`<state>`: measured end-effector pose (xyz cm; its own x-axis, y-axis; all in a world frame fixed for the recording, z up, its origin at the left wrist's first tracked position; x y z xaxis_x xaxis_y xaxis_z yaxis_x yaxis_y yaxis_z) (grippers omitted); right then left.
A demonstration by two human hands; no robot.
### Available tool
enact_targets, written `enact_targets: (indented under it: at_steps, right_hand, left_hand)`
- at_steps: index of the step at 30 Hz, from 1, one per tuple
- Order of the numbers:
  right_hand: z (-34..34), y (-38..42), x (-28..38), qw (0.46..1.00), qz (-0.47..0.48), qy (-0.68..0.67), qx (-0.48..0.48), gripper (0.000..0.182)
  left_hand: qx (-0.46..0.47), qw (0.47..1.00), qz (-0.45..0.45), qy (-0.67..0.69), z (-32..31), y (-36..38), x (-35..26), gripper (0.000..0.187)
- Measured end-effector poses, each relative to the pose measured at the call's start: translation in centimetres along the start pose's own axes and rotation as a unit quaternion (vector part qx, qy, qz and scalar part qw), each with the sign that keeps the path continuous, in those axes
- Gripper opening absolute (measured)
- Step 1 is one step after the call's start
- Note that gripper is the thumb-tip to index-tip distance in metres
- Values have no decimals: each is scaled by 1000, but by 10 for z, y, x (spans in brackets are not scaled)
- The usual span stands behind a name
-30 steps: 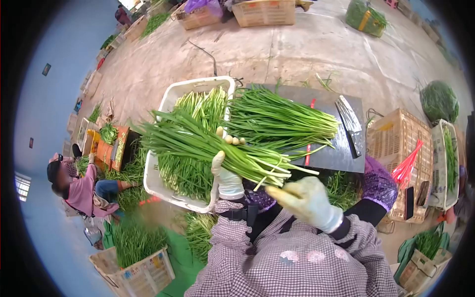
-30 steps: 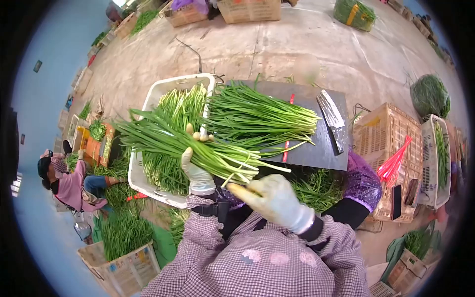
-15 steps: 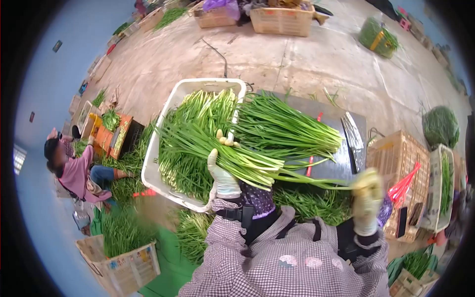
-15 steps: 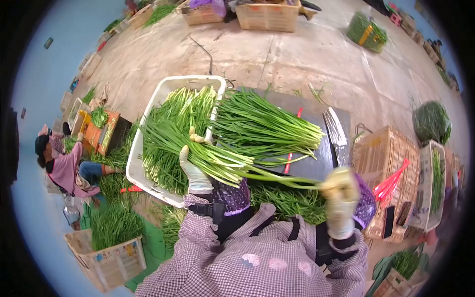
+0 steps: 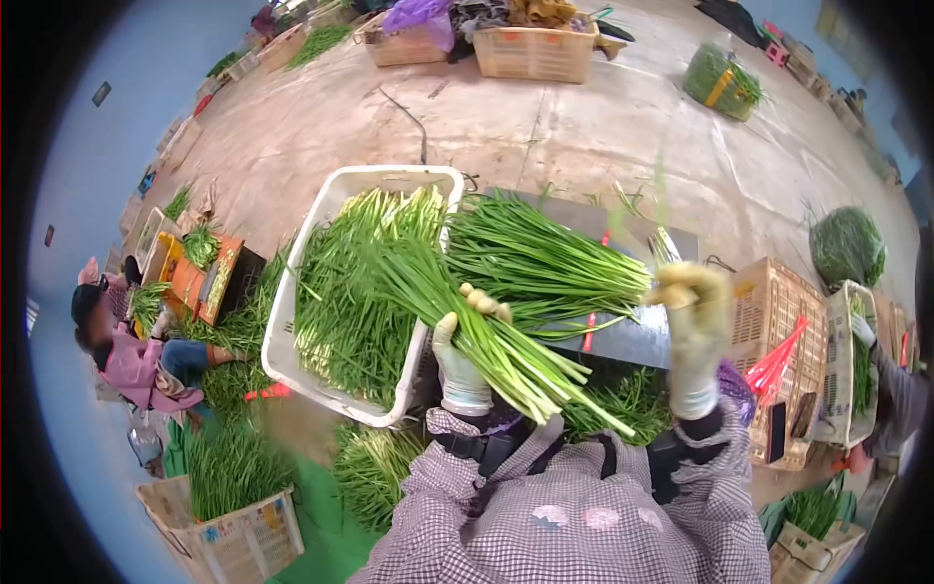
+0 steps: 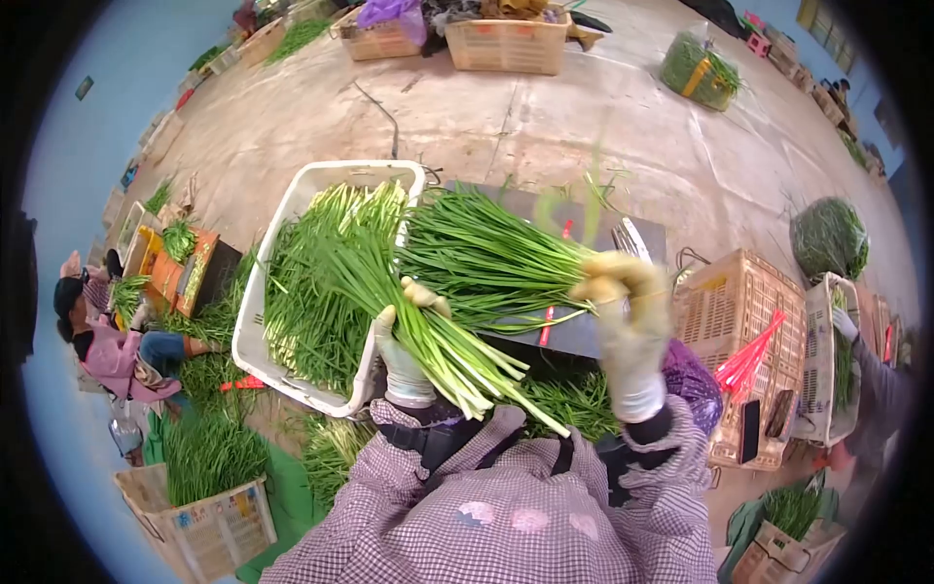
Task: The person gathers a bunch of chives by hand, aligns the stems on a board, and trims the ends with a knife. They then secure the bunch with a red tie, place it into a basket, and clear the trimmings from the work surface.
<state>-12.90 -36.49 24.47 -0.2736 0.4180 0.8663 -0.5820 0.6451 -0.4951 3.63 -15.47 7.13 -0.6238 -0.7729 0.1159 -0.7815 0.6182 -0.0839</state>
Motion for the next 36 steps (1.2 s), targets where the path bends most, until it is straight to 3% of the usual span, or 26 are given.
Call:
enact_targets:
  at_steps: [2,4,5,6,7,9,12,14,16,18,20,22,24,25,28,32,36]
  right_hand:
    - [-27,33,-24,992,-30,-73,98,16]
    - [-35,61,-42,969,-118,-80,200,16]
    - [-34,72,-46,972,-118,-25,202,16]
    - [-31,76,-49,979,-49,32,194,17]
    - [-28,81,-56,979,-60,30,193,18]
    - [-21,87,-63,979,-75,29,188,18]
    - [-16,90,-68,965,-121,51,225,20]
    - [-13,91,-71,950,-208,32,230,24]
    - [-3,82,-58,973,-167,24,155,29]
    - [1,81,-52,978,-134,34,156,31]
    - [-10,78,-42,966,-35,147,211,35]
    - [-22,76,-40,962,-18,179,204,30]
    - [-36,79,-52,897,12,339,285,19]
    - [-36,78,-50,900,17,343,269,11]
    - [-25,82,-66,942,-58,221,244,13]
    - [-17,90,-75,962,-92,134,218,10]
    - [-15,93,-70,966,-136,122,181,8]
  left_hand:
    - [-13,989,4,-150,-27,-3,19,43]
    - [19,988,43,-149,-16,-7,19,40]
    - [29,988,32,-145,-15,-7,19,40]
    - [39,989,22,-142,-13,-8,18,40]
    - [37,989,22,-142,-8,-6,15,40]
    - [-68,990,-15,-119,8,-1,4,42]
    - [-14,991,-15,-129,-5,-10,6,43]
    - [-44,991,-24,-122,-8,-11,7,45]
    - [-32,992,-29,-123,-9,-12,2,44]
    - [-31,991,-33,-127,-9,-13,-1,43]
    - [-10,991,-28,-134,-9,-14,0,43]
    - [-11,990,-22,-138,-9,-14,6,43]
    - [-31,986,-18,-162,-8,-14,11,43]
    - [-14,987,-14,-160,-4,-14,9,43]
    - [-95,979,-41,-176,0,-8,2,44]
    - [-48,989,-24,-136,0,-14,-8,45]
    - [-26,982,-71,-174,0,-19,-19,49]
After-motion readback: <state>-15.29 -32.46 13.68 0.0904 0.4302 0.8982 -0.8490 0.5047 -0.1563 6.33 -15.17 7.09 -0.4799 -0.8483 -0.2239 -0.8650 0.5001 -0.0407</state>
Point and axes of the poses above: each hand's wrist, its own y-axis away from the middle knuckle, its own z-axis out of the back of the hand, x = y × z, the point moved 5 cm from there along -y, towards the middle knuckle, and after that the axes turned 2 degrees about -x, right-handed, at the moved point
